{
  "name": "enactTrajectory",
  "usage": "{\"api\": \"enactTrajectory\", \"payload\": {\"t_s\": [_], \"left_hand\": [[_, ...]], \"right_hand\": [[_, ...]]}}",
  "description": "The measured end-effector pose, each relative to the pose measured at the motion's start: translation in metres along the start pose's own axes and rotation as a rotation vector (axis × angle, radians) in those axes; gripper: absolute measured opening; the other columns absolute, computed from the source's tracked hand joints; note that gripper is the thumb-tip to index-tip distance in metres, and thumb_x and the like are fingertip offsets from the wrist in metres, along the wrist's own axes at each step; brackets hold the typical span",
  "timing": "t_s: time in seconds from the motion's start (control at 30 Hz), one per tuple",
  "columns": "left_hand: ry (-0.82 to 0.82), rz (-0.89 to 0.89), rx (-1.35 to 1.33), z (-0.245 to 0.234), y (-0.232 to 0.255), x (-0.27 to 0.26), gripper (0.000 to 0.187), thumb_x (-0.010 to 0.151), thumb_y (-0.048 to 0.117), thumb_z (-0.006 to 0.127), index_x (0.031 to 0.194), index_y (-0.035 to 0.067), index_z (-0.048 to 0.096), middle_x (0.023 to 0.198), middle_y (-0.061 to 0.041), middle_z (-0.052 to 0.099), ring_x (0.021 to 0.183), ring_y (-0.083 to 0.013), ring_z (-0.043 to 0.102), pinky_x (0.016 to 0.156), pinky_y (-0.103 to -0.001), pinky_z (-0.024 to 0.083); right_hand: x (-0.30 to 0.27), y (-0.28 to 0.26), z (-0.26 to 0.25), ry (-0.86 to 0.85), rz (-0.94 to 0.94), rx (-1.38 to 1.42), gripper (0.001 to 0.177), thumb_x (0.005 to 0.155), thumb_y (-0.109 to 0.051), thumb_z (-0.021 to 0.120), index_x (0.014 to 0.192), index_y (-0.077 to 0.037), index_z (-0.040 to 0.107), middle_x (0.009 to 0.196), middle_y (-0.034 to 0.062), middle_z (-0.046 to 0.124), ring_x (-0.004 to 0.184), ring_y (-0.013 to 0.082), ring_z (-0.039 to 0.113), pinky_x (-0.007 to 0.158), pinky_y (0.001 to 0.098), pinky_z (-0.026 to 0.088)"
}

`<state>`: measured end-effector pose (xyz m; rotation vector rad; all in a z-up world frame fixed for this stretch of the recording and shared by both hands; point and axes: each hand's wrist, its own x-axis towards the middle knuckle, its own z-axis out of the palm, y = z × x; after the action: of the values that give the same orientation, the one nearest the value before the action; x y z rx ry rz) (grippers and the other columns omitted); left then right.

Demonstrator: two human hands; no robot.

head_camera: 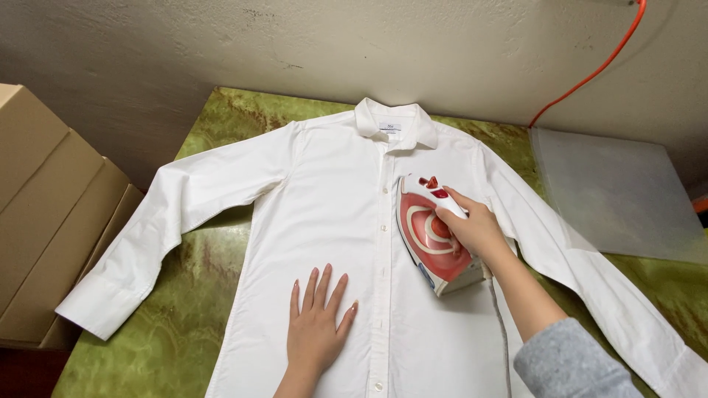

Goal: A person uses an electric iron to smooth out wrinkles on a white long-sleeved shirt laid out on a table.

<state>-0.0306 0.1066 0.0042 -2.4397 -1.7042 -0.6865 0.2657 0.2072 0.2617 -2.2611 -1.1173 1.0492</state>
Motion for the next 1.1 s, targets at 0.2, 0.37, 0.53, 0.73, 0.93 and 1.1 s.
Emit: {"api": "enactTrajectory", "payload": {"t_s": [0.2,0.37,0.53,0.73,0.93,1.1], "left_hand": [[0.007,-0.001,0.008,-0.003,0.001,0.001,0.066,0.119,0.065,0.04,0.178,0.036,0.044,0.192,0.001,0.03,0.178,-0.0236,0.02,0.145,-0.054,0.007],[0.015,0.003,-0.006,-0.002,0.001,0.003,0.067,0.117,0.065,0.043,0.177,0.035,0.047,0.191,0.0,0.033,0.177,-0.0243,0.023,0.144,-0.055,0.01],[0.017,-0.001,-0.01,0.001,-0.001,0.003,0.067,0.118,0.064,0.043,0.177,0.035,0.046,0.191,-0.001,0.034,0.177,-0.0252,0.025,0.145,-0.056,0.01],[-0.045,-0.024,-0.07,0.0,-0.001,0.002,0.065,0.119,0.063,0.041,0.176,0.033,0.048,0.191,-0.003,0.032,0.176,-0.0269,0.023,0.143,-0.057,0.008],[-0.061,-0.012,-0.065,0.002,-0.002,0.001,0.066,0.12,0.065,0.039,0.177,0.034,0.045,0.192,-0.002,0.029,0.177,-0.026,0.02,0.143,-0.057,0.006],[-0.046,-0.015,-0.041,0.0,-0.001,0.001,0.066,0.119,0.066,0.039,0.178,0.035,0.045,0.192,0.0,0.029,0.177,-0.0232,0.019,0.144,-0.055,0.006]], "right_hand": [[0.04,-0.018,0.004,0.039,-0.06,0.041,0.076,0.101,-0.04,0.062,0.177,-0.04,0.058,0.071,0.0129,0.076,0.063,0.0217,0.067,0.085,0.0344,0.056],[0.061,-0.022,0.004,0.046,-0.053,0.064,0.076,0.1,-0.041,0.063,0.176,-0.041,0.059,0.071,0.0117,0.074,0.064,0.0206,0.068,0.086,0.0336,0.055],[0.038,-0.028,-0.004,0.0,-0.051,0.07,0.076,0.1,-0.034,0.063,0.176,-0.042,0.06,0.078,0.0097,0.072,0.059,0.0224,0.065,0.073,0.0332,0.051],[-0.031,0.004,-0.019,-0.041,0.018,-0.091,0.074,0.101,-0.043,0.064,0.174,-0.047,0.06,0.158,-0.0028,0.075,0.111,0.019,0.065,0.101,0.0339,0.048],[-0.075,0.062,-0.039,-0.141,0.073,-0.012,0.07,0.105,-0.027,0.072,0.173,-0.045,0.071,0.081,0.0144,0.073,0.059,0.0257,0.058,0.067,0.039,0.054],[-0.075,0.059,-0.035,-0.074,0.081,0.03,0.07,0.104,-0.03,0.069,0.173,-0.044,0.068,0.059,0.0172,0.06,0.057,0.0264,0.056,0.072,0.036,0.048]]}}
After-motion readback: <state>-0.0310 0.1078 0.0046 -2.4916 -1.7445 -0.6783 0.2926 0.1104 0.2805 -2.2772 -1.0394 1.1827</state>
